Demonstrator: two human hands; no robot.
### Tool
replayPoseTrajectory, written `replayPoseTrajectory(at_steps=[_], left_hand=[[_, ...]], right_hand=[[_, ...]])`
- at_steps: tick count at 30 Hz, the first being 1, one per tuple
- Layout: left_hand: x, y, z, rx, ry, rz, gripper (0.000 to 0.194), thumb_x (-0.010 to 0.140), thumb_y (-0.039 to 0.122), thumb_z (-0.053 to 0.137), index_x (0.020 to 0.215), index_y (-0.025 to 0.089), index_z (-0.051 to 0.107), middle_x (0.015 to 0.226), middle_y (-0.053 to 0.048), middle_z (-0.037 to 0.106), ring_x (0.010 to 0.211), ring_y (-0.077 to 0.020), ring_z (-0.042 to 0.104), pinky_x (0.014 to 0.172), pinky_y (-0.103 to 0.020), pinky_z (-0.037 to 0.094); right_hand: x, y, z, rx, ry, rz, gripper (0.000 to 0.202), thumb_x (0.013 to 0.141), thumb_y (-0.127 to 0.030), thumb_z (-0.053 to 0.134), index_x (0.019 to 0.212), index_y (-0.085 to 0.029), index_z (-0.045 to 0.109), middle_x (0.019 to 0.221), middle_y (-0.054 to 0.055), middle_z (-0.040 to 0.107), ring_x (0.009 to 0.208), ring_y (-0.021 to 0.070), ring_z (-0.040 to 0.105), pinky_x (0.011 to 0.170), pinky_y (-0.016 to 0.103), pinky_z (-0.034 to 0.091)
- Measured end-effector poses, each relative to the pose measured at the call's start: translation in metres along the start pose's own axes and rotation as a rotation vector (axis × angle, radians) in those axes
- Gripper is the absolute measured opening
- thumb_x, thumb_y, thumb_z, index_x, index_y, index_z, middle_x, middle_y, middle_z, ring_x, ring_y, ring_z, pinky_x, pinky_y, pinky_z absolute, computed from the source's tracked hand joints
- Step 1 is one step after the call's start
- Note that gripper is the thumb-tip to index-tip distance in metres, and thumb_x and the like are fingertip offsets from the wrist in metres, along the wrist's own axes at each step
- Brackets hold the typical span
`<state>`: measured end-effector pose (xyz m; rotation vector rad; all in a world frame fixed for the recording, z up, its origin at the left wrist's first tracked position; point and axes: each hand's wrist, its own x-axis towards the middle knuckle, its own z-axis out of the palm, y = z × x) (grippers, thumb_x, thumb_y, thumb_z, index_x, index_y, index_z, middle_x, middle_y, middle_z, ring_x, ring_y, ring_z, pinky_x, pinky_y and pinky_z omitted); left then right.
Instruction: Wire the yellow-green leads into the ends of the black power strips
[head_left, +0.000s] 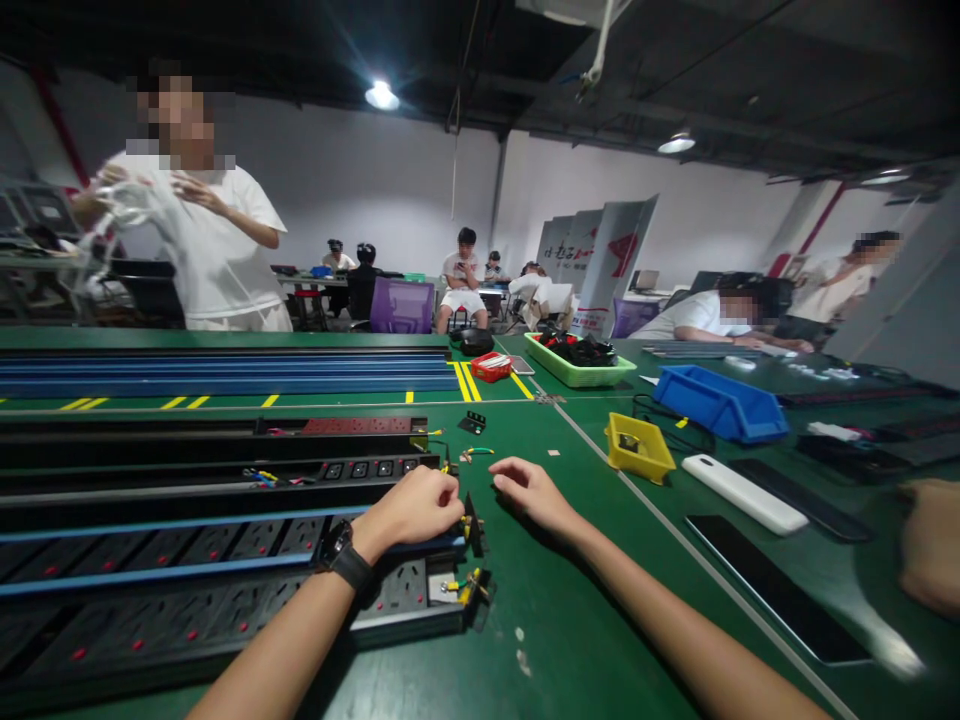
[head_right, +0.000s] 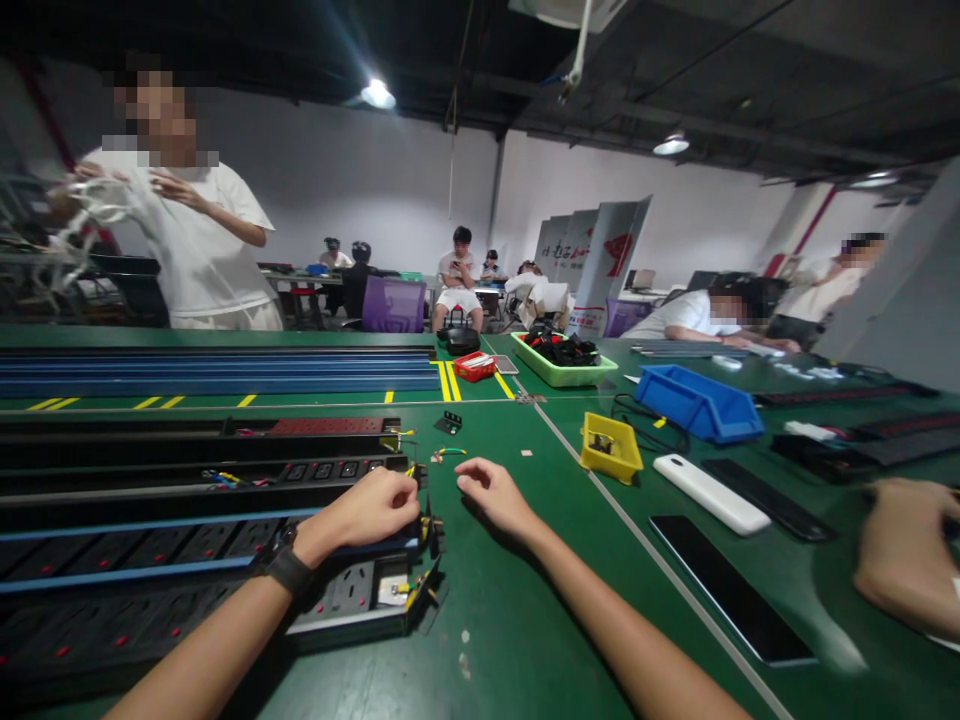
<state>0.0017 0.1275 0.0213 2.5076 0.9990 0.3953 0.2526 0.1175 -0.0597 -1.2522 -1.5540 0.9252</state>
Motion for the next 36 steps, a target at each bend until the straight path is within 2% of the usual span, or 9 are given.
replayPoseTrajectory(at_steps=[4,9,13,16,20,22,26,30,36], left_hand=[[-0.002,0.0,0.001,0.009,0.005,-0.001,0.022,0.081,0.022,0.052,0.06,0.018,0.056,0.055,0.003,0.052,0.054,-0.0109,0.042,0.057,-0.027,0.026],[-0.002,0.001,0.001,0.021,0.006,-0.006,0.02,0.08,0.02,0.053,0.061,0.018,0.06,0.057,0.002,0.057,0.055,-0.0112,0.042,0.058,-0.027,0.028],[-0.003,0.002,0.001,0.039,-0.002,-0.014,0.02,0.081,0.02,0.053,0.063,0.018,0.063,0.059,0.001,0.06,0.055,-0.0112,0.043,0.058,-0.026,0.028],[-0.002,0.002,0.002,0.051,-0.009,-0.015,0.02,0.081,0.021,0.054,0.064,0.018,0.063,0.059,0.001,0.06,0.054,-0.0108,0.041,0.057,-0.027,0.027],[-0.002,0.003,0.001,0.052,-0.016,-0.012,0.02,0.081,0.022,0.055,0.063,0.018,0.063,0.059,0.001,0.06,0.054,-0.0107,0.038,0.057,-0.027,0.026],[-0.002,0.003,0.001,0.054,-0.02,-0.014,0.021,0.081,0.023,0.055,0.063,0.018,0.063,0.06,0.0,0.061,0.054,-0.0108,0.039,0.057,-0.027,0.026],[-0.002,0.005,0.0,0.068,-0.031,-0.018,0.021,0.081,0.023,0.055,0.063,0.018,0.064,0.06,0.0,0.061,0.054,-0.0113,0.041,0.057,-0.027,0.027],[-0.002,0.004,0.0,0.075,-0.038,-0.012,0.021,0.082,0.023,0.056,0.064,0.018,0.065,0.061,0.0,0.062,0.054,-0.0115,0.043,0.057,-0.027,0.028],[-0.002,0.004,0.0,0.078,-0.027,0.003,0.021,0.082,0.022,0.055,0.064,0.018,0.064,0.061,0.0,0.063,0.054,-0.0115,0.042,0.057,-0.028,0.027]], right_hand=[[0.037,0.004,-0.009,-0.543,0.038,-0.176,0.027,0.094,-0.028,0.056,0.114,-0.018,0.071,0.102,0.008,0.071,0.089,0.0212,0.065,0.08,0.033,0.051],[0.076,-0.004,-0.002,-0.753,-0.038,-0.252,0.042,0.083,-0.009,0.06,0.122,-0.019,0.073,0.115,0.011,0.07,0.11,0.0263,0.058,0.097,0.038,0.043],[0.084,-0.01,0.007,-0.794,-0.085,-0.265,0.037,0.081,-0.015,0.068,0.116,-0.022,0.077,0.121,0.011,0.071,0.114,0.0299,0.056,0.095,0.04,0.041],[0.083,-0.01,0.009,-0.766,-0.106,-0.263,0.029,0.083,-0.02,0.07,0.111,-0.023,0.078,0.117,0.011,0.073,0.112,0.0296,0.057,0.093,0.039,0.04],[0.084,-0.006,0.007,-0.643,-0.096,-0.234,0.009,0.084,-0.024,0.069,0.087,-0.022,0.077,0.098,0.009,0.076,0.101,0.0275,0.062,0.088,0.036,0.041],[0.087,-0.007,0.002,-0.544,-0.074,-0.211,0.011,0.085,-0.028,0.067,0.081,-0.021,0.074,0.088,0.007,0.075,0.091,0.025,0.064,0.083,0.034,0.043],[0.096,-0.012,-0.011,-0.301,-0.004,-0.148,0.023,0.089,-0.039,0.057,0.09,-0.019,0.068,0.081,0.006,0.075,0.072,0.0198,0.065,0.068,0.03,0.047],[0.102,-0.017,-0.015,-0.119,0.055,-0.077,0.025,0.081,-0.041,0.059,0.09,-0.018,0.065,0.084,0.008,0.076,0.062,0.0159,0.06,0.058,0.027,0.045],[0.099,-0.016,0.002,-0.014,0.057,0.01,0.015,0.069,-0.03,0.063,0.077,-0.018,0.068,0.075,0.006,0.075,0.056,0.014,0.056,0.052,0.024,0.041]])
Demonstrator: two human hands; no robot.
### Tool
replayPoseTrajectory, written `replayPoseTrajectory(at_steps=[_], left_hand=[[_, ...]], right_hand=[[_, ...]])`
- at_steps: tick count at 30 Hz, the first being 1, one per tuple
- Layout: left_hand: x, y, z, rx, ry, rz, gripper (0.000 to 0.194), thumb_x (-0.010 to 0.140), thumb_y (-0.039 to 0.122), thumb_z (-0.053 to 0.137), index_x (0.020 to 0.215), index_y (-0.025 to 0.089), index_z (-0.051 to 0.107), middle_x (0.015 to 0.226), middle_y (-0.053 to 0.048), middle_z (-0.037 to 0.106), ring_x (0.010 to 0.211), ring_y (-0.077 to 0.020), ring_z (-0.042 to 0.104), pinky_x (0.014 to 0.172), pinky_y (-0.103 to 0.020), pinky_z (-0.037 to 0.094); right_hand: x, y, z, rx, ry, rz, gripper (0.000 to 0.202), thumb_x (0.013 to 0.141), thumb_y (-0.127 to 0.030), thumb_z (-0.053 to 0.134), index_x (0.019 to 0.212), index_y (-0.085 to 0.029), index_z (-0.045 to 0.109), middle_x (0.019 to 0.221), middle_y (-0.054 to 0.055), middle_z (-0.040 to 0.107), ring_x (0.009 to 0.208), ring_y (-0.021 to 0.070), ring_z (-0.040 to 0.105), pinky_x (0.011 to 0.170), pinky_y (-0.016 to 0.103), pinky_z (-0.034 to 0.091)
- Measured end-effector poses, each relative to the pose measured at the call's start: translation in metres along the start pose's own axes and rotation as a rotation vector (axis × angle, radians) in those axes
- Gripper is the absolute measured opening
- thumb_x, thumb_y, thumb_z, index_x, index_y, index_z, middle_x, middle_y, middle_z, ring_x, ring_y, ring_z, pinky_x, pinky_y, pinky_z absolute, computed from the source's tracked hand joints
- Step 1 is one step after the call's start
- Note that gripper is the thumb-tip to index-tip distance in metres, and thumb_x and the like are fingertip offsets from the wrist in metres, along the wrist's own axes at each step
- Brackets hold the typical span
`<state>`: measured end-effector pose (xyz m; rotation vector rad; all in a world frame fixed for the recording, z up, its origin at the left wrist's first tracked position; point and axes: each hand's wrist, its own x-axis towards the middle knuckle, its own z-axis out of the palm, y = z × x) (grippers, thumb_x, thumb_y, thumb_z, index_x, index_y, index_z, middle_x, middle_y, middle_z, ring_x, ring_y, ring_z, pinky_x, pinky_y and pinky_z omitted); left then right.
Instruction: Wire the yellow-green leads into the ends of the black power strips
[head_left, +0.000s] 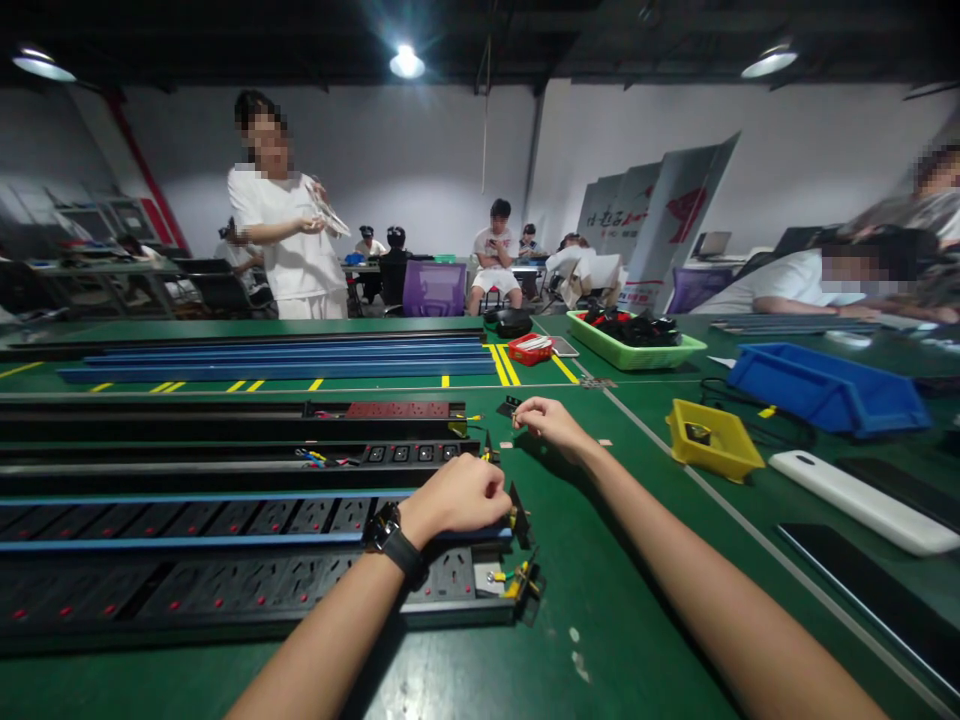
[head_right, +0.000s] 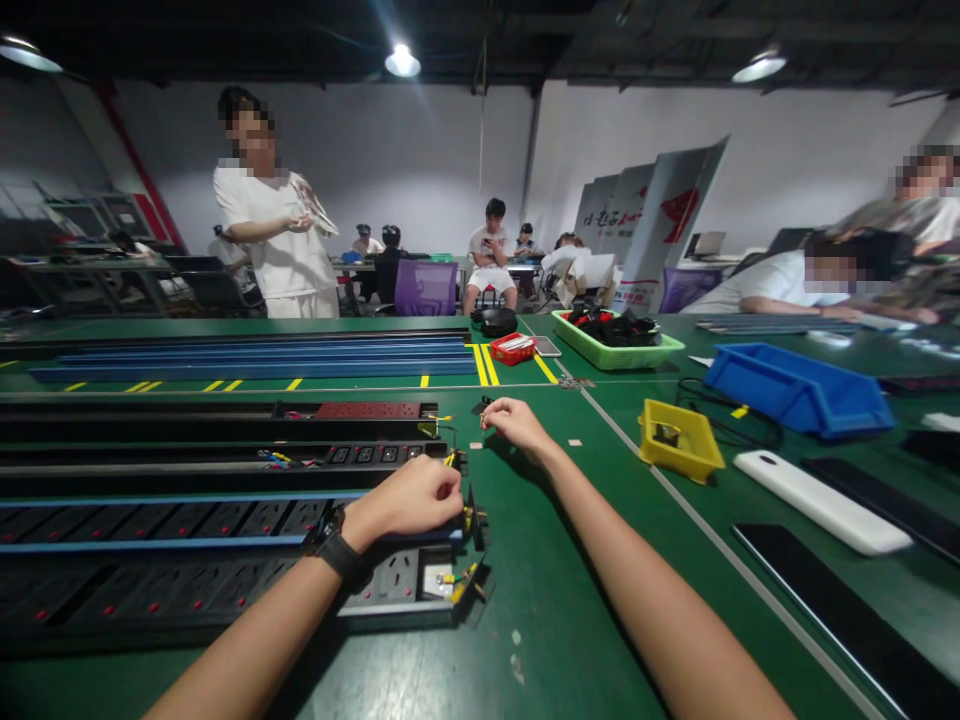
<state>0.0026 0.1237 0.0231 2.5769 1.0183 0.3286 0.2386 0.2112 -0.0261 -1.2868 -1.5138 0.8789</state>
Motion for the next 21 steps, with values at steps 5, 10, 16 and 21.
replayPoseTrajectory(at_steps=[5,10,16,21], left_hand=[[0.001,0.0,0.0,0.012,-0.008,0.001,0.021,0.083,0.022,0.056,0.065,0.018,0.067,0.063,-0.001,0.065,0.055,-0.0122,0.045,0.058,-0.028,0.027],[0.001,-0.001,0.001,0.025,-0.009,-0.009,0.021,0.084,0.022,0.057,0.067,0.018,0.069,0.065,-0.002,0.067,0.056,-0.0129,0.048,0.059,-0.029,0.028],[0.0,0.001,0.0,0.02,-0.008,-0.016,0.021,0.083,0.022,0.057,0.068,0.018,0.071,0.066,-0.003,0.068,0.057,-0.0137,0.049,0.059,-0.029,0.028],[-0.001,0.005,-0.004,0.014,-0.014,-0.023,0.022,0.084,0.023,0.057,0.067,0.018,0.07,0.064,-0.003,0.067,0.056,-0.0135,0.047,0.059,-0.029,0.028]], right_hand=[[0.0,0.002,0.012,0.02,0.038,0.013,0.021,0.075,-0.039,0.067,0.075,-0.018,0.07,0.075,0.008,0.076,0.059,0.0162,0.061,0.053,0.026,0.044],[0.003,0.004,0.014,0.021,0.056,-0.05,0.029,0.075,-0.044,0.073,0.087,-0.017,0.073,0.085,0.01,0.079,0.073,0.0219,0.071,0.068,0.032,0.055],[0.009,-0.001,0.02,-0.07,0.012,-0.161,0.031,0.075,-0.04,0.075,0.097,-0.018,0.079,0.096,0.011,0.081,0.087,0.0257,0.075,0.082,0.037,0.057],[0.021,-0.004,0.033,-0.175,-0.038,-0.204,0.016,0.075,-0.03,0.075,0.087,-0.02,0.08,0.087,0.007,0.081,0.082,0.0238,0.075,0.079,0.034,0.057]])
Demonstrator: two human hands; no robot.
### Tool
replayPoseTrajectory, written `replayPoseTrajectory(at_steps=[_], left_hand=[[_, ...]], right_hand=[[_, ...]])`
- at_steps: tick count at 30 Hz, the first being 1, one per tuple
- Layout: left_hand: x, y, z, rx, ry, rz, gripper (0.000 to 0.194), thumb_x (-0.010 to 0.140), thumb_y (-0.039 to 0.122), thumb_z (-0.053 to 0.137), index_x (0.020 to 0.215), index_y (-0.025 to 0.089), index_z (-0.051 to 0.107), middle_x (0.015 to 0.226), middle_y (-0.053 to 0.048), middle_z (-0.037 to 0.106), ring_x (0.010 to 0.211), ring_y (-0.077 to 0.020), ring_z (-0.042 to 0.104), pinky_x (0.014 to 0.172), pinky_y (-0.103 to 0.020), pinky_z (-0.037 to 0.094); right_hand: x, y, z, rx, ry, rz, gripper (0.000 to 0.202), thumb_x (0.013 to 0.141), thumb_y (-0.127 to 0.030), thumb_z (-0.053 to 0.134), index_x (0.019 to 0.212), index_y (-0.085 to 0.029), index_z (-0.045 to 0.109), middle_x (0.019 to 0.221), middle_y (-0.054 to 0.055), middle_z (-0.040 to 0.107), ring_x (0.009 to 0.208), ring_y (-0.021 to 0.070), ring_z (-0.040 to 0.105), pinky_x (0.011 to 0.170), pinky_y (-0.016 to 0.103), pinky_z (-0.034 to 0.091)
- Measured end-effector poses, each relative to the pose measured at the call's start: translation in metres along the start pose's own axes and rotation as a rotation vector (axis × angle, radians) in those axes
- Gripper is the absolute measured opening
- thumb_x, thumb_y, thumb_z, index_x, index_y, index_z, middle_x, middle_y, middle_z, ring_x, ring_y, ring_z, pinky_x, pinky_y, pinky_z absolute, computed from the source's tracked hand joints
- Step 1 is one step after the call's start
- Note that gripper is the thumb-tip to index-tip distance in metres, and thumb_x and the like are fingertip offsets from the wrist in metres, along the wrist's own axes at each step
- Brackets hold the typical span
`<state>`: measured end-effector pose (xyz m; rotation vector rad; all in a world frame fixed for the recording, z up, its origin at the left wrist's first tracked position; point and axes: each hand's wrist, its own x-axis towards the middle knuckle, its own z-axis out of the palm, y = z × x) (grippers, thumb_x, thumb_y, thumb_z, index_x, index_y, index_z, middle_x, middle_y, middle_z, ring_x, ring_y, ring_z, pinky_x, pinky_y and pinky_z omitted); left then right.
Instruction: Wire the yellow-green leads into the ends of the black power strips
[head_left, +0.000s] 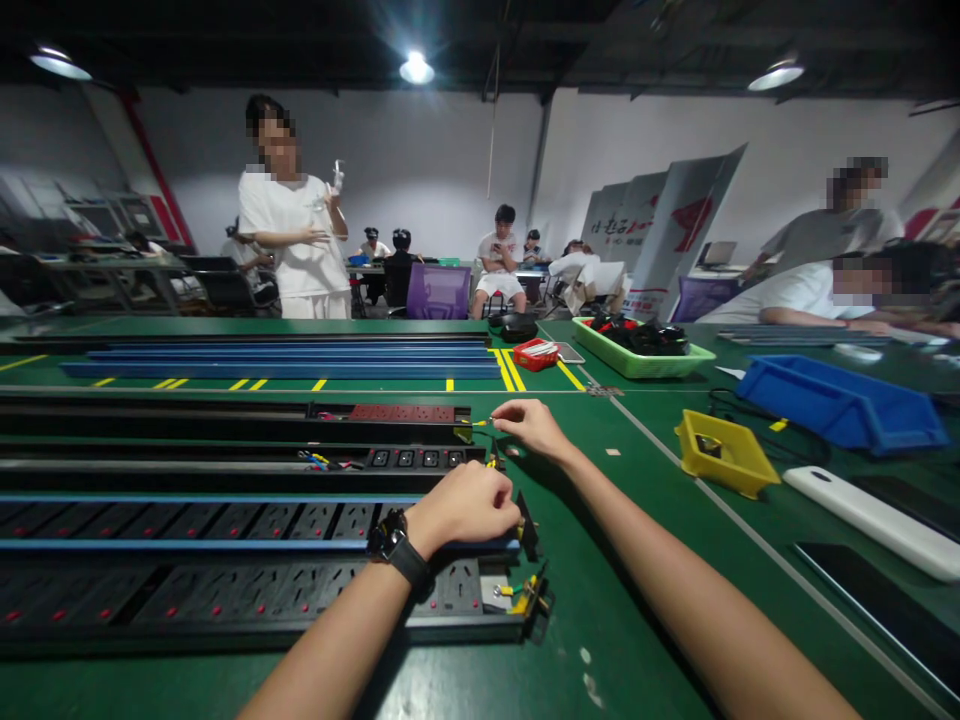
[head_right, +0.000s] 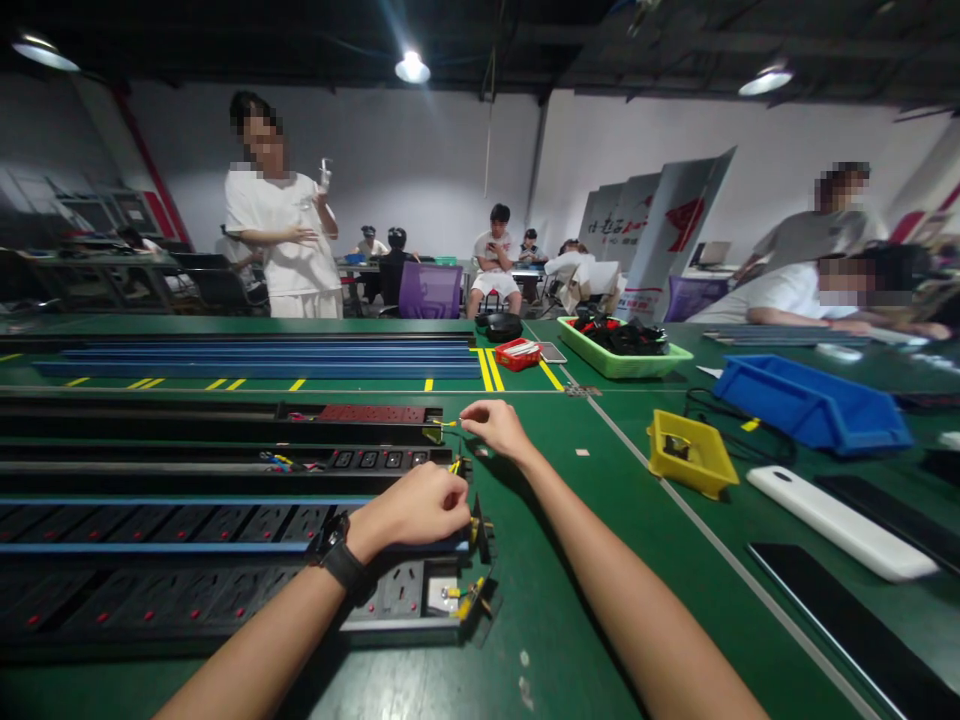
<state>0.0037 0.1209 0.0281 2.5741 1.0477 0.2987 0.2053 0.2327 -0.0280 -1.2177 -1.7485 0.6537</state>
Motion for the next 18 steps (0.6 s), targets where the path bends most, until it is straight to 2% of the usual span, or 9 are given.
replayPoseTrajectory(at_steps=[14,18], left_hand=[[0.0,-0.001,0.001,0.006,-0.014,-0.012,0.022,0.084,0.023,0.059,0.065,0.018,0.07,0.063,-0.003,0.066,0.055,-0.0144,0.049,0.059,-0.031,0.028],[0.0,0.001,0.0,0.003,-0.012,-0.015,0.023,0.084,0.024,0.06,0.064,0.019,0.069,0.062,-0.003,0.066,0.054,-0.0142,0.047,0.057,-0.031,0.026]], right_hand=[[0.001,0.004,0.016,-0.243,0.005,0.012,0.006,0.077,-0.023,0.073,0.082,-0.023,0.077,0.081,0.003,0.08,0.075,0.0212,0.073,0.069,0.028,0.052],[0.002,0.002,0.021,-0.319,0.055,0.03,0.014,0.08,-0.021,0.069,0.092,-0.023,0.075,0.083,0.003,0.078,0.075,0.0199,0.071,0.068,0.027,0.05]])
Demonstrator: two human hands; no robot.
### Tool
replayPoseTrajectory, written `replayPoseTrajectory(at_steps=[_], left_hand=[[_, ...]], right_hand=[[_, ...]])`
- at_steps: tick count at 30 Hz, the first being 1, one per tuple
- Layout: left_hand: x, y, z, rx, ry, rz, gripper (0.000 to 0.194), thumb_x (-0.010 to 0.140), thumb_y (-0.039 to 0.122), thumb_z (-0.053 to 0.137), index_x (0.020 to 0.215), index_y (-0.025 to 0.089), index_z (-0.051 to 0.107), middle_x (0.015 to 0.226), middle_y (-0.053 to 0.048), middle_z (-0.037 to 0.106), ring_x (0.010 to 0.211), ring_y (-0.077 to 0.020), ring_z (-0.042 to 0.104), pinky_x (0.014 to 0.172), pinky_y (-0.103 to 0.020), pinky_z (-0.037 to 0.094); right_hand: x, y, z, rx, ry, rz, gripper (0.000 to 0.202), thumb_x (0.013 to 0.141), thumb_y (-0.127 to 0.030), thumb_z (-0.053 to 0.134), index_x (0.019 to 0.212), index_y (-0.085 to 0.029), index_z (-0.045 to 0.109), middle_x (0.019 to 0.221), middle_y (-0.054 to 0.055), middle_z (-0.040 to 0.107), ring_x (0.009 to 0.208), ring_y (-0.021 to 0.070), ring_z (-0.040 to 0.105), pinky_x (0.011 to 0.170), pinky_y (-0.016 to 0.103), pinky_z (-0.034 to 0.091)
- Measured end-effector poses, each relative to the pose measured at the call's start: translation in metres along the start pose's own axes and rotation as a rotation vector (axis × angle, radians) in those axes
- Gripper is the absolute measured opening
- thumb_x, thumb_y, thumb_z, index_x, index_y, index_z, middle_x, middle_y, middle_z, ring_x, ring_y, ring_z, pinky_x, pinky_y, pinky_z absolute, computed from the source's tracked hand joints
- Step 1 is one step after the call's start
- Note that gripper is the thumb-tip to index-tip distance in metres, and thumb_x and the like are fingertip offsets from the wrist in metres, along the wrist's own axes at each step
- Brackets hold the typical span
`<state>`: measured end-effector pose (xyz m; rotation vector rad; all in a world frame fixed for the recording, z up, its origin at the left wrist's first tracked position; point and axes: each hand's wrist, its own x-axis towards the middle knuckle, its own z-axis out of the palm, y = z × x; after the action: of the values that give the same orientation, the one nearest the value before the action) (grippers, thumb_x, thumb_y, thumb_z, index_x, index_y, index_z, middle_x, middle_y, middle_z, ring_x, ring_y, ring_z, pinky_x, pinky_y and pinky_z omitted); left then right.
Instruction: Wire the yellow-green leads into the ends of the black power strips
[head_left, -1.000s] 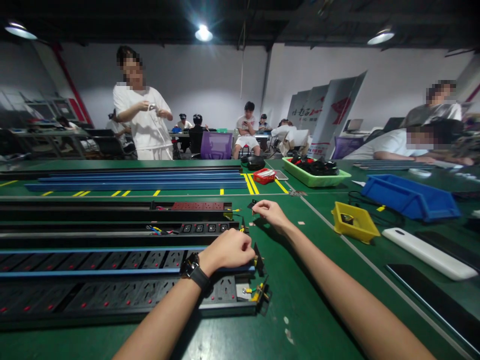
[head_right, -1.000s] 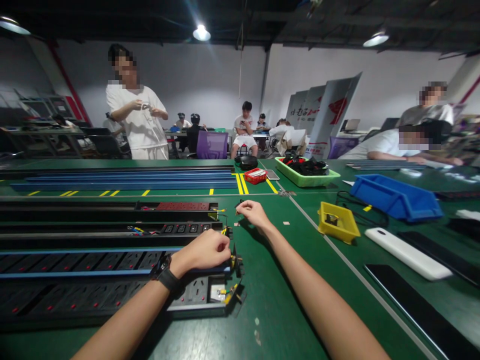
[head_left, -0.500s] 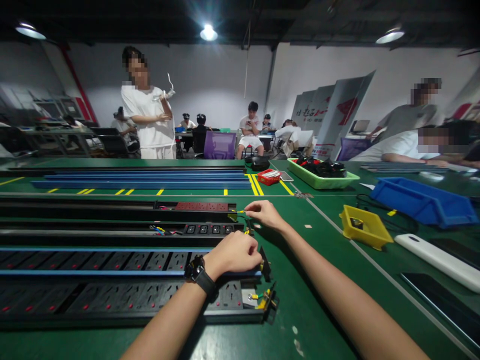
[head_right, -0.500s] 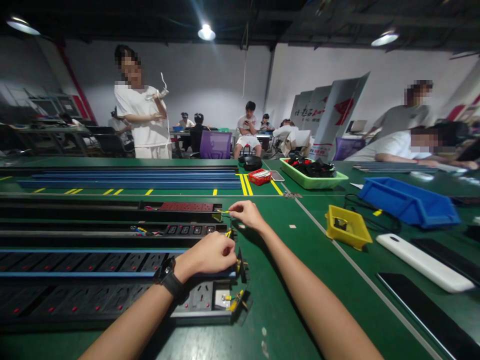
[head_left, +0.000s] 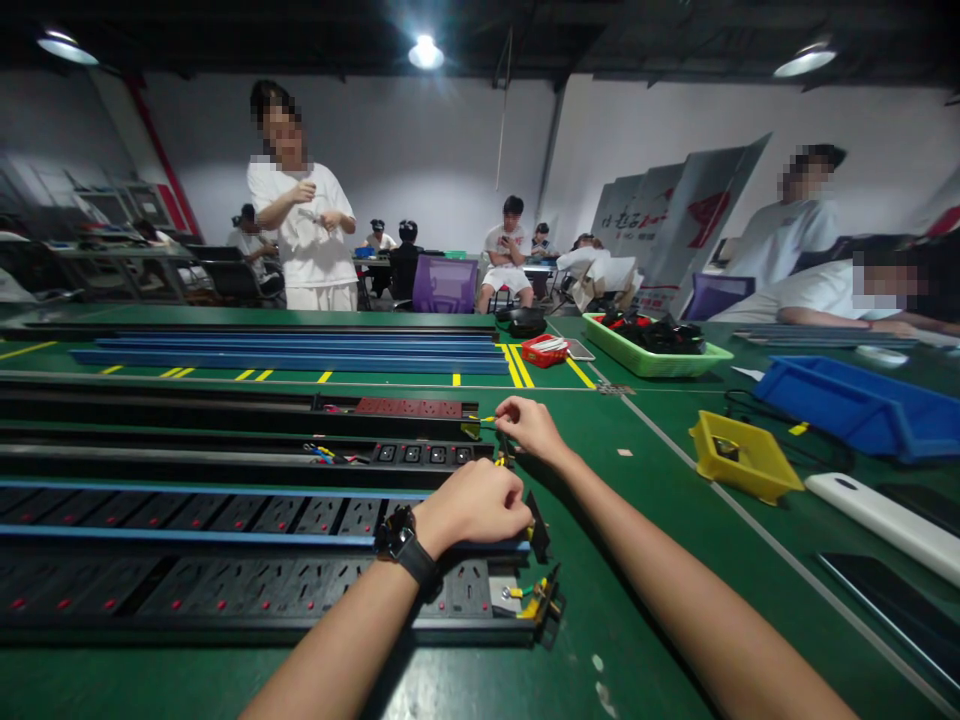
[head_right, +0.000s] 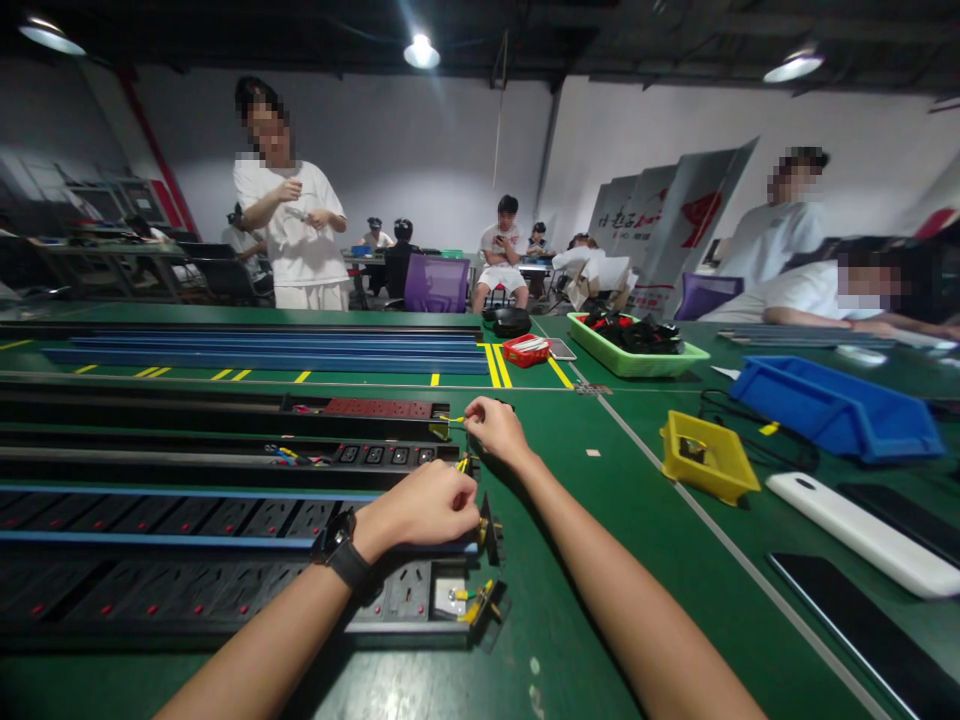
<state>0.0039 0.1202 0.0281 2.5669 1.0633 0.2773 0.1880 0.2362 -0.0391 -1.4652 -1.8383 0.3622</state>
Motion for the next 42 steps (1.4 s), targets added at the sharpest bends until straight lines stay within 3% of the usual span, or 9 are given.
replayPoseTrajectory(at_steps=[3,10,19,30,32,35,38,42], left_hand=[[0.0,0.001,-0.001,0.002,0.003,0.0,0.023,0.084,0.024,0.059,0.063,0.019,0.068,0.062,-0.003,0.066,0.053,-0.014,0.047,0.057,-0.031,0.025],[0.0,0.001,-0.001,0.008,-0.005,0.0,0.022,0.083,0.023,0.06,0.064,0.019,0.069,0.063,-0.004,0.067,0.056,-0.0154,0.052,0.058,-0.03,0.027],[0.001,-0.003,0.001,0.0,0.02,0.031,0.02,0.08,0.022,0.057,0.063,0.019,0.067,0.061,-0.002,0.064,0.053,-0.0134,0.044,0.057,-0.03,0.024],[0.002,-0.002,0.002,0.015,0.011,0.022,0.021,0.082,0.021,0.056,0.065,0.019,0.068,0.061,-0.002,0.064,0.053,-0.0128,0.043,0.057,-0.03,0.025],[0.002,-0.002,0.001,0.016,0.007,0.019,0.021,0.082,0.021,0.057,0.065,0.018,0.068,0.061,-0.002,0.064,0.054,-0.0129,0.045,0.057,-0.029,0.026],[0.002,-0.002,0.001,0.014,0.006,0.017,0.02,0.081,0.021,0.057,0.064,0.018,0.067,0.061,-0.001,0.064,0.054,-0.0127,0.045,0.057,-0.029,0.027],[0.002,-0.002,0.002,0.009,0.015,0.02,0.019,0.08,0.021,0.056,0.063,0.019,0.065,0.06,0.0,0.063,0.053,-0.0122,0.042,0.056,-0.029,0.026],[0.002,-0.004,0.004,0.007,0.029,0.02,0.019,0.078,0.021,0.055,0.062,0.019,0.063,0.059,0.0,0.062,0.052,-0.0117,0.039,0.057,-0.029,0.025]], right_hand=[[0.0,0.0,0.003,-0.056,0.042,0.01,0.02,0.081,-0.02,0.067,0.1,-0.023,0.073,0.088,0.004,0.078,0.079,0.0205,0.07,0.071,0.028,0.048],[0.0,0.003,0.009,-0.072,0.039,-0.027,0.013,0.083,-0.017,0.065,0.093,-0.022,0.073,0.086,0.003,0.077,0.078,0.0186,0.069,0.073,0.027,0.048],[0.001,0.001,0.006,-0.031,0.027,-0.081,0.008,0.083,-0.013,0.066,0.082,-0.02,0.071,0.085,0.005,0.078,0.077,0.0194,0.07,0.073,0.029,0.05],[0.002,0.011,-0.007,-0.03,-0.055,-0.128,0.016,0.087,-0.024,0.069,0.101,-0.018,0.074,0.081,0.001,0.076,0.074,0.0163,0.069,0.07,0.024,0.051],[0.005,0.017,-0.014,-0.081,-0.018,-0.114,0.022,0.092,-0.025,0.063,0.11,-0.017,0.073,0.088,0.003,0.076,0.079,0.0182,0.069,0.075,0.027,0.052],[0.005,0.03,-0.025,-0.185,0.051,-0.092,0.033,0.095,-0.02,0.055,0.126,-0.016,0.068,0.116,0.012,0.073,0.105,0.0248,0.066,0.095,0.036,0.05],[0.0,0.041,-0.03,-0.276,0.028,-0.112,0.039,0.096,-0.016,0.053,0.132,-0.018,0.066,0.14,0.013,0.064,0.127,0.028,0.056,0.108,0.041,0.044],[-0.006,0.049,-0.028,-0.36,-0.052,-0.129,0.036,0.099,-0.02,0.055,0.133,-0.019,0.068,0.138,0.012,0.068,0.128,0.0286,0.055,0.109,0.041,0.044]])
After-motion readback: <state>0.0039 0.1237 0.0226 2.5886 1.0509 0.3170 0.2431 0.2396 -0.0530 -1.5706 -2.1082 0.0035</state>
